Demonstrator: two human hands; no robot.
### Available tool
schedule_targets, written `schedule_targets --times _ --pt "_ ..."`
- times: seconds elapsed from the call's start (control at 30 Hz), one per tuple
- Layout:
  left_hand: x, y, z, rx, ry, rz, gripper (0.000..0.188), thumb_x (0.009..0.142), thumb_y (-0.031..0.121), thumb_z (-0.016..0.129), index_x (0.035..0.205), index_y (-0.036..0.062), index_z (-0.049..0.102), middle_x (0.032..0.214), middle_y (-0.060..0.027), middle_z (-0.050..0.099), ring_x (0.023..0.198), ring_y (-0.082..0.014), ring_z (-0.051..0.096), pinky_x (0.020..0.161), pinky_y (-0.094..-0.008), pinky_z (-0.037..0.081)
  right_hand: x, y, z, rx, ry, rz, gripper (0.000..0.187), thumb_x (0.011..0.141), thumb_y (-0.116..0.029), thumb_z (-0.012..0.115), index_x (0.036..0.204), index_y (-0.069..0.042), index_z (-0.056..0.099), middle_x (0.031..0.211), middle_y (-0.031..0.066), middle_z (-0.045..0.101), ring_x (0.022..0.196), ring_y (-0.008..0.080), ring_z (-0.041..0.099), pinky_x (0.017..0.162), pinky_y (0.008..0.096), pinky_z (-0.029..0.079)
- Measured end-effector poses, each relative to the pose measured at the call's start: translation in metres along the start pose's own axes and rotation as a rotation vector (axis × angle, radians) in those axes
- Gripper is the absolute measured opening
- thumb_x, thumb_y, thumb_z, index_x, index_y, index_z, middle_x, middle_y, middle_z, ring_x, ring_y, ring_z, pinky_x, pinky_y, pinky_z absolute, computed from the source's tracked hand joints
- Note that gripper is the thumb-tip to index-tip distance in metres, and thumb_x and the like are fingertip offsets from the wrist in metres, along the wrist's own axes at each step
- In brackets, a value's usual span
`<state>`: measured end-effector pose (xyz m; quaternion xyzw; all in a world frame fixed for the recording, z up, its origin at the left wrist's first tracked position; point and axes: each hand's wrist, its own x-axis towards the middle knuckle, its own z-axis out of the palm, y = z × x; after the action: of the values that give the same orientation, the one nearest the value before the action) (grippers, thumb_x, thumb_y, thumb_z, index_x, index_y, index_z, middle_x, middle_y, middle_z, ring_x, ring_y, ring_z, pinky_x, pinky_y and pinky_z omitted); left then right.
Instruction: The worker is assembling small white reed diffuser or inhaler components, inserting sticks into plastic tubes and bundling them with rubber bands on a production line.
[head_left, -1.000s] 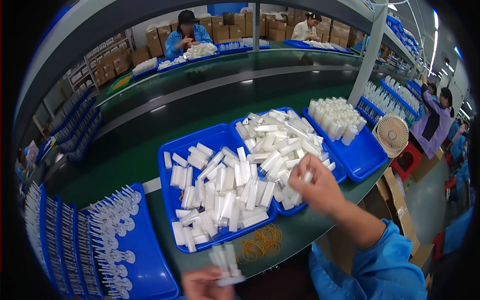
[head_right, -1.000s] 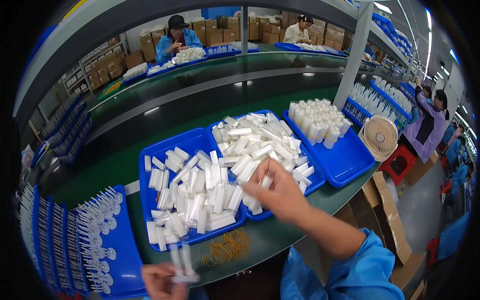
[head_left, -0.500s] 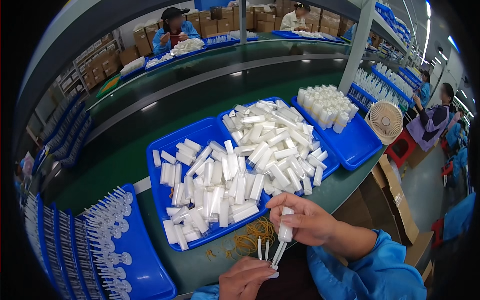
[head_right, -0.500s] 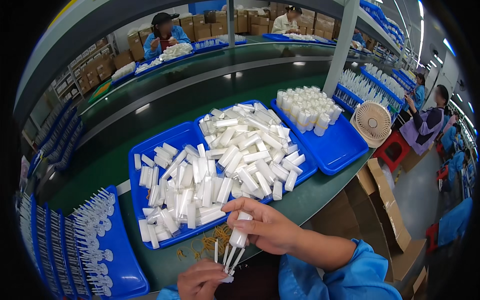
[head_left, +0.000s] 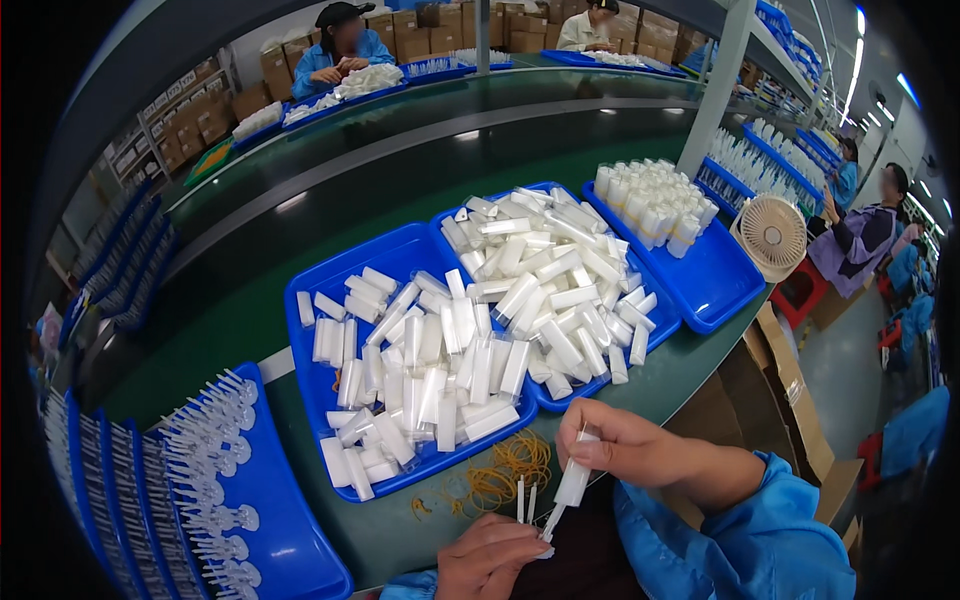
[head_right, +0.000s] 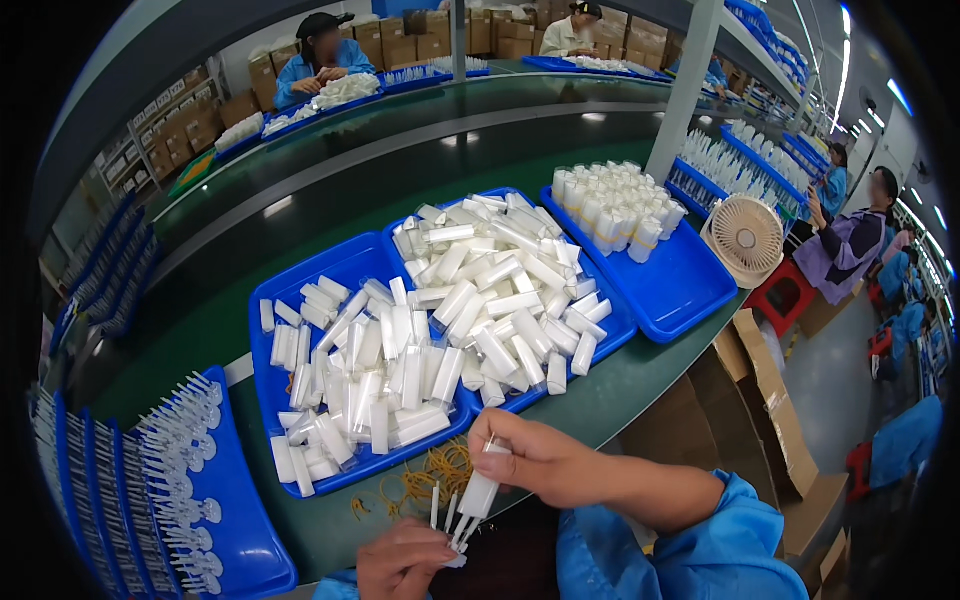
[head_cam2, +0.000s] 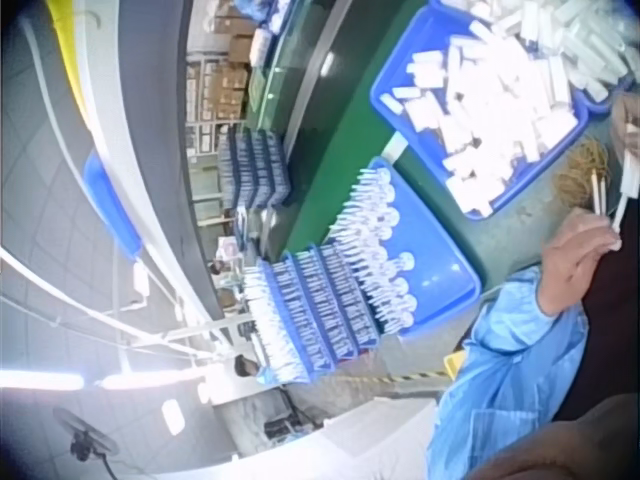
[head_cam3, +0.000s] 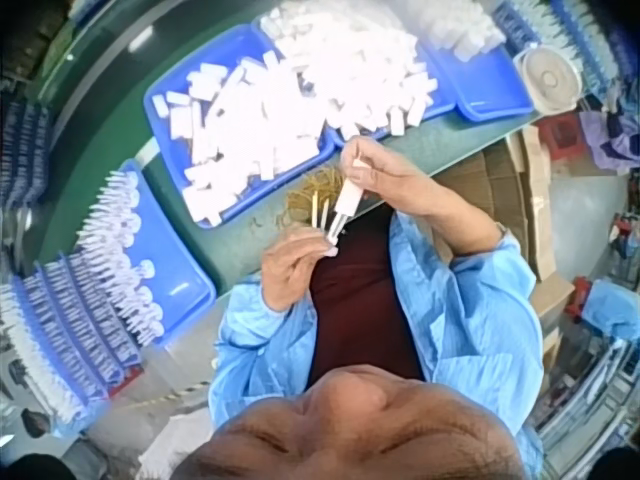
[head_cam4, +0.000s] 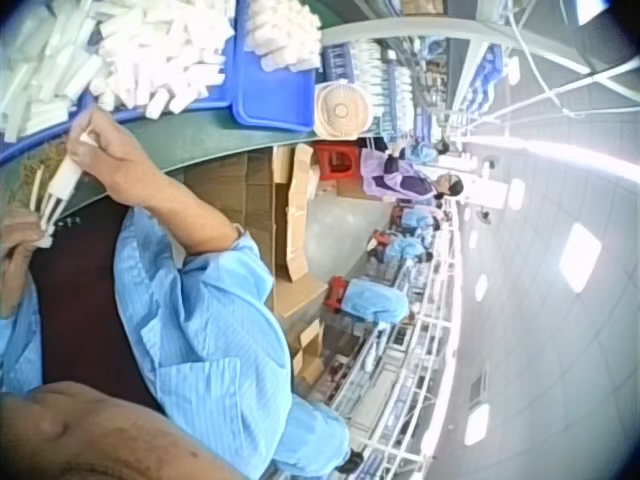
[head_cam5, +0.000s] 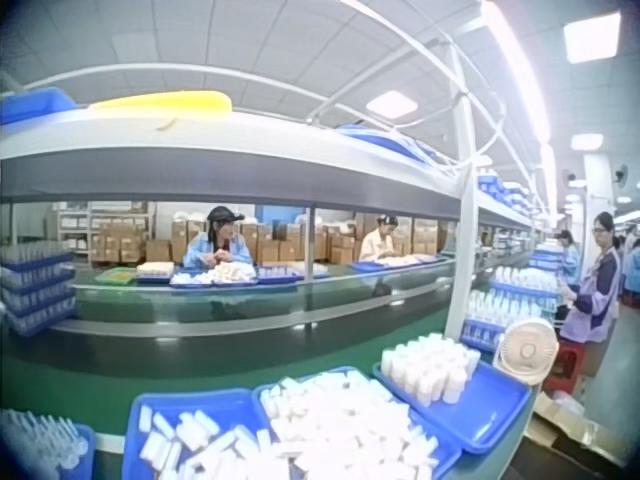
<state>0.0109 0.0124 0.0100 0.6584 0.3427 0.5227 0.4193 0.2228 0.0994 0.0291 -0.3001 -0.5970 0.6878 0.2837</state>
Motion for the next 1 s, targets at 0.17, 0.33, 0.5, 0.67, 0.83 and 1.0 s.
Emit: schedule_targets --times 0.17,0.33,0.5,0.67,0.83,1.0 --pt "-0.011 -0.009 0.009 -0.09 0.167 -0.063 0.012 0.076 -0.001 0.064 0.087 0.0007 0.061 0.096 -0.0153 0.057 0.085 -0.0237 0.057 0.074 -0.033 0.046 0.002 0.007 0.023 -0.379 -0.092 -0.166 0.018 0.092 -0.024 0.046 0.093 -0.006 0.046 0.088 0.0086 0.049 0.082 0.0215 0.049 0.076 0.0316 0.036" --pt "-0.023 -0.014 -0.004 -0.011 0.082 -0.025 0.022 0.076 0.002 0.066 0.094 0.0016 0.053 0.107 -0.0166 0.048 0.088 -0.0215 0.053 0.079 -0.0307 0.044 0.015 -0.003 0.023 -0.659 -0.267 -0.349 0.02 0.091 -0.025 0.047 0.103 -0.009 0.05 0.091 0.0069 0.052 0.092 0.0246 0.048 0.082 0.0358 0.031" --pt "-0.02 -0.013 -0.005 -0.345 0.311 -0.231 0.018 0.08 -0.001 0.061 0.094 0.0032 0.051 0.109 -0.0142 0.05 0.097 -0.0215 0.05 0.084 -0.0307 0.042 0.079 -0.021 -0.007 -1.238 -0.061 -0.63 0.036 0.079 -0.017 0.057 0.114 -0.009 0.055 0.111 0.0058 0.055 0.096 0.0236 0.049 0.081 0.0362 0.037" --pt "-0.018 -0.018 -0.006 -0.238 0.307 -0.06 0.016 0.081 0.002 0.062 0.094 0.0038 0.055 0.102 -0.0119 0.054 0.1 -0.0234 0.047 0.087 -0.0358 0.038 0.109 -0.021 -0.024 -1.655 -0.118 -0.679 0.025 0.073 -0.011 0.055 0.097 -0.009 0.06 0.094 0.0034 0.056 0.094 0.0195 0.05 0.077 0.0313 0.039" --pt "-0.014 -0.016 -0.007 -0.158 0.374 0.008 0.013 0.079 0.006 0.065 0.092 0.0033 0.061 0.089 -0.0087 0.06 0.097 -0.024 0.048 0.088 -0.038 0.035 0.11 -0.022 -0.024 -1.546 -0.032 -0.792 0.02 0.072 -0.011 0.058 0.091 -0.009 0.06 0.094 0.0033 0.056 0.094 0.0215 0.051 0.077 0.033 0.042" --pt "-0.004 -0.011 -0.011 -0.041 0.282 0.08 0.009 0.079 0.007 0.066 0.087 0.0039 0.065 0.081 -0.0063 0.063 0.091 -0.0233 0.05 0.088 -0.04 0.033 0.087 -0.014 -0.012 -1.209 -0.062 -0.896 0.027 0.067 -0.011 0.069 0.092 -0.013 0.058 0.108 0.0029 0.058 0.104 0.0265 0.052 0.083 0.0349 0.042"
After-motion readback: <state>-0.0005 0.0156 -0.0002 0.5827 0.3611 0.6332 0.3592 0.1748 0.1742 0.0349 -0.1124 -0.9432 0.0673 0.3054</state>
